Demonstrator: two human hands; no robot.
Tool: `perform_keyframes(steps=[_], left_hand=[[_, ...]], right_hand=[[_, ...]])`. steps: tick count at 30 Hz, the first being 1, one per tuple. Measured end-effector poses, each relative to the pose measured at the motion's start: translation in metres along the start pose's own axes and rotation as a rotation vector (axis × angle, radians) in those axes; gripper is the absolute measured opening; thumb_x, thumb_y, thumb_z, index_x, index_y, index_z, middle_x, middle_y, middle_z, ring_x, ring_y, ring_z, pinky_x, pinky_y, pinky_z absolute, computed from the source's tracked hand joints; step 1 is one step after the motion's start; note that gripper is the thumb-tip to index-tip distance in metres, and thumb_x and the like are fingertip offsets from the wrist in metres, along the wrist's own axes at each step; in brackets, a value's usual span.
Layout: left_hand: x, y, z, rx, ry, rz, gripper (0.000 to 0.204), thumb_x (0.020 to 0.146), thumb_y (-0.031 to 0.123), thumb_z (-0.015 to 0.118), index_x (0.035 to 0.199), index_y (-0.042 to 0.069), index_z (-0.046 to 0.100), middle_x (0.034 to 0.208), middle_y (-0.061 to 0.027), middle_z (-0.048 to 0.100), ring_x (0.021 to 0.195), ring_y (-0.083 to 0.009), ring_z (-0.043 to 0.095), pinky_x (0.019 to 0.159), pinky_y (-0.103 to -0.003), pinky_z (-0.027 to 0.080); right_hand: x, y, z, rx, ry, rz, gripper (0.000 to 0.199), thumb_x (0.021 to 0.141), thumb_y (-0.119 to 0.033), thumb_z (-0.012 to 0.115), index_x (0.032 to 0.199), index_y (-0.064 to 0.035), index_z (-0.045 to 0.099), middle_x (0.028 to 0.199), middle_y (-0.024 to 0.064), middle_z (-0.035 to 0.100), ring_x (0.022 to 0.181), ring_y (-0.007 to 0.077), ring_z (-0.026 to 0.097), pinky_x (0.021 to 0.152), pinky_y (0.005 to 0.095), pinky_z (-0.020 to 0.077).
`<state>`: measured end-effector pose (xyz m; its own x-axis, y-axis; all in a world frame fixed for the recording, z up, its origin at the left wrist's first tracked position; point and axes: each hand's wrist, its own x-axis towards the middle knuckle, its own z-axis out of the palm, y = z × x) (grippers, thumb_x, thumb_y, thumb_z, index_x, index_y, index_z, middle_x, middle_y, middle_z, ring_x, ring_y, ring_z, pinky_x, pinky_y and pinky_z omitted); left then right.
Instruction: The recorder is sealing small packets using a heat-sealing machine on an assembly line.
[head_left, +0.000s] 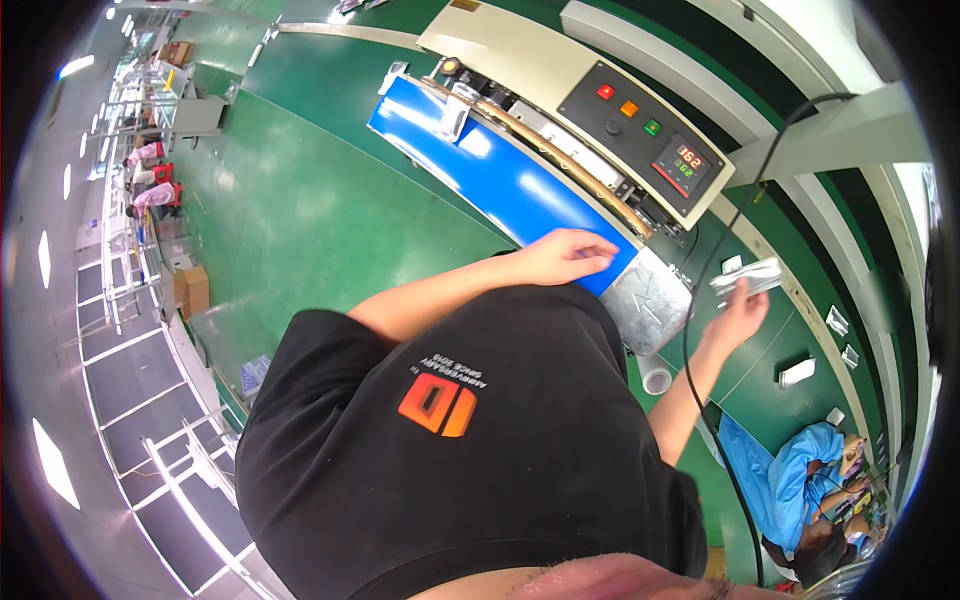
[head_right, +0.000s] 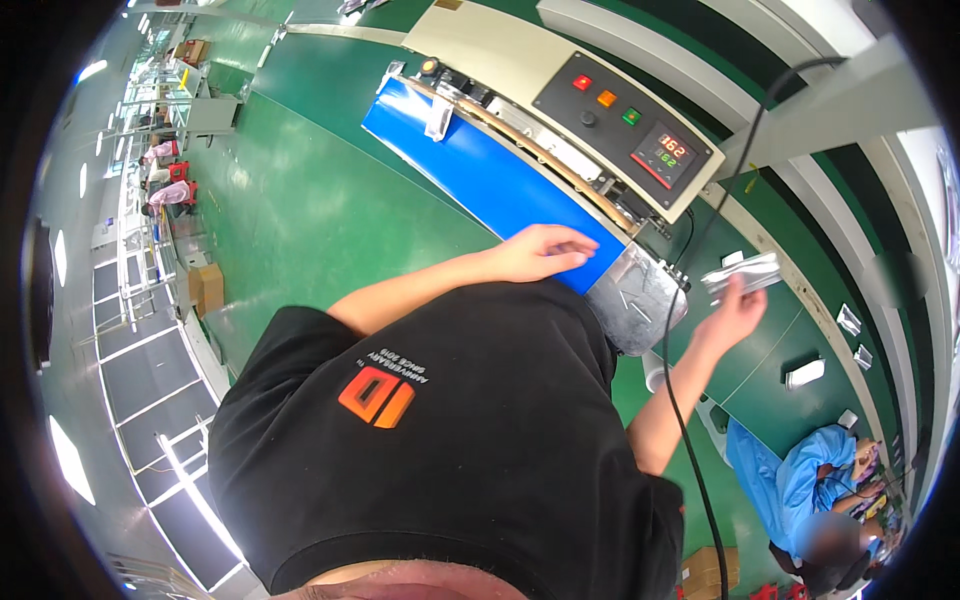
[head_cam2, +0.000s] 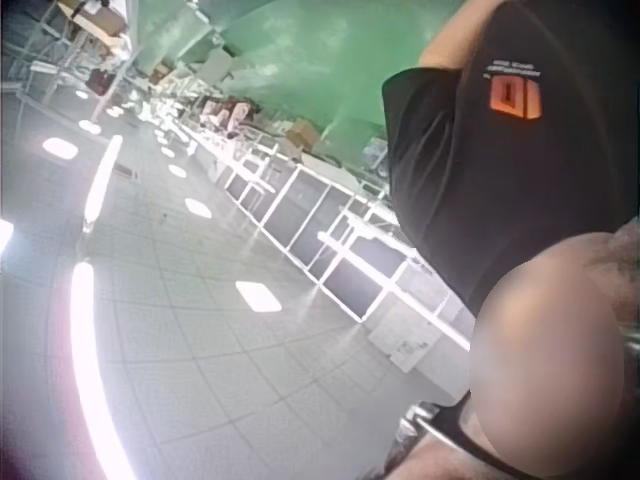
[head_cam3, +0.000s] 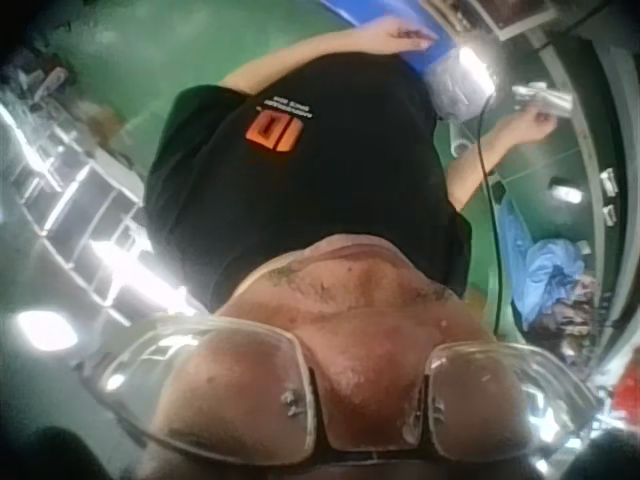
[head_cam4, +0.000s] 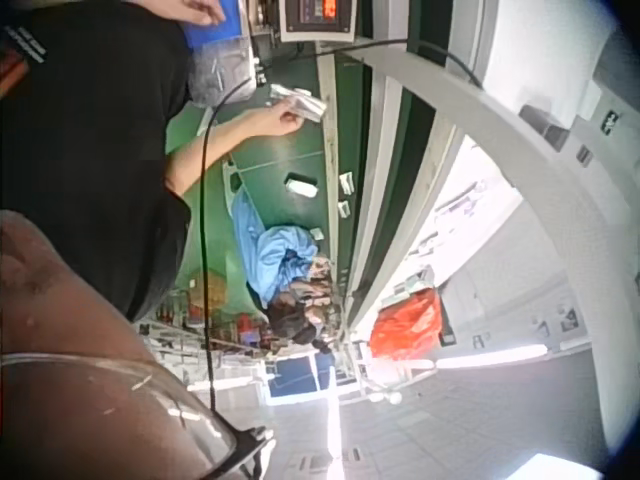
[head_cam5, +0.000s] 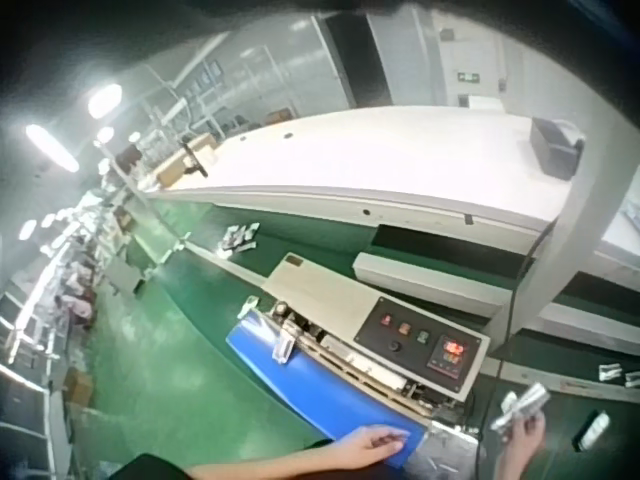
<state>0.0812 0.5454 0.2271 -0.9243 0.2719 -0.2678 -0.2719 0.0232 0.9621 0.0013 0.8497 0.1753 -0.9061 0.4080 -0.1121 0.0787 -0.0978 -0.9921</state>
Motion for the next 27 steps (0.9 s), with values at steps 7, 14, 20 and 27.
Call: perform_keyframes(steps=[7,14,20,27], left_hand=[[0.028,-0.005,0.016,-0.226,-0.098,-0.089,0.028,0.089,0.018,0.062,0.108,-0.002,0.061,0.096,-0.0071,0.065,0.089,-0.0114,0.059,0.079,-0.026,0.048],[0.029,-0.024,0.004,-0.237,-0.030,-0.101,0.018,0.087,0.015,0.063,0.092,-0.002,0.066,0.078,-0.0014,0.064,0.072,-0.0054,0.056,0.063,-0.022,0.045],[0.038,-0.044,0.011,-0.163,0.025,-0.240,0.017,0.088,0.013,0.060,0.094,-0.002,0.065,0.083,-0.0040,0.064,0.074,-0.0086,0.058,0.064,-0.024,0.048],[0.046,-0.033,0.020,-0.368,0.045,-0.382,0.018,0.088,0.014,0.060,0.096,-0.002,0.064,0.090,-0.0071,0.065,0.081,-0.0133,0.062,0.069,-0.029,0.053]], right_hand=[[-0.146,-0.014,0.067,0.153,-0.225,0.392,0.030,0.080,0.002,0.065,0.106,-0.0048,0.051,0.090,0.0030,0.058,0.076,0.0097,0.056,0.065,0.0222,0.0446],[-0.152,-0.011,0.086,0.239,-0.115,0.535,0.015,0.088,-0.013,0.061,0.099,-0.0032,0.056,0.075,-0.0016,0.054,0.065,0.0062,0.048,0.057,0.0192,0.0380],[-0.143,0.008,0.076,0.196,-0.075,0.601,0.015,0.089,-0.013,0.058,0.097,-0.0001,0.061,0.083,0.0027,0.062,0.074,0.0095,0.056,0.065,0.0224,0.0442],[-0.135,0.004,0.077,0.329,0.005,0.582,0.014,0.085,-0.012,0.063,0.087,0.0011,0.062,0.074,0.0018,0.060,0.063,0.0091,0.054,0.059,0.0239,0.0444]])
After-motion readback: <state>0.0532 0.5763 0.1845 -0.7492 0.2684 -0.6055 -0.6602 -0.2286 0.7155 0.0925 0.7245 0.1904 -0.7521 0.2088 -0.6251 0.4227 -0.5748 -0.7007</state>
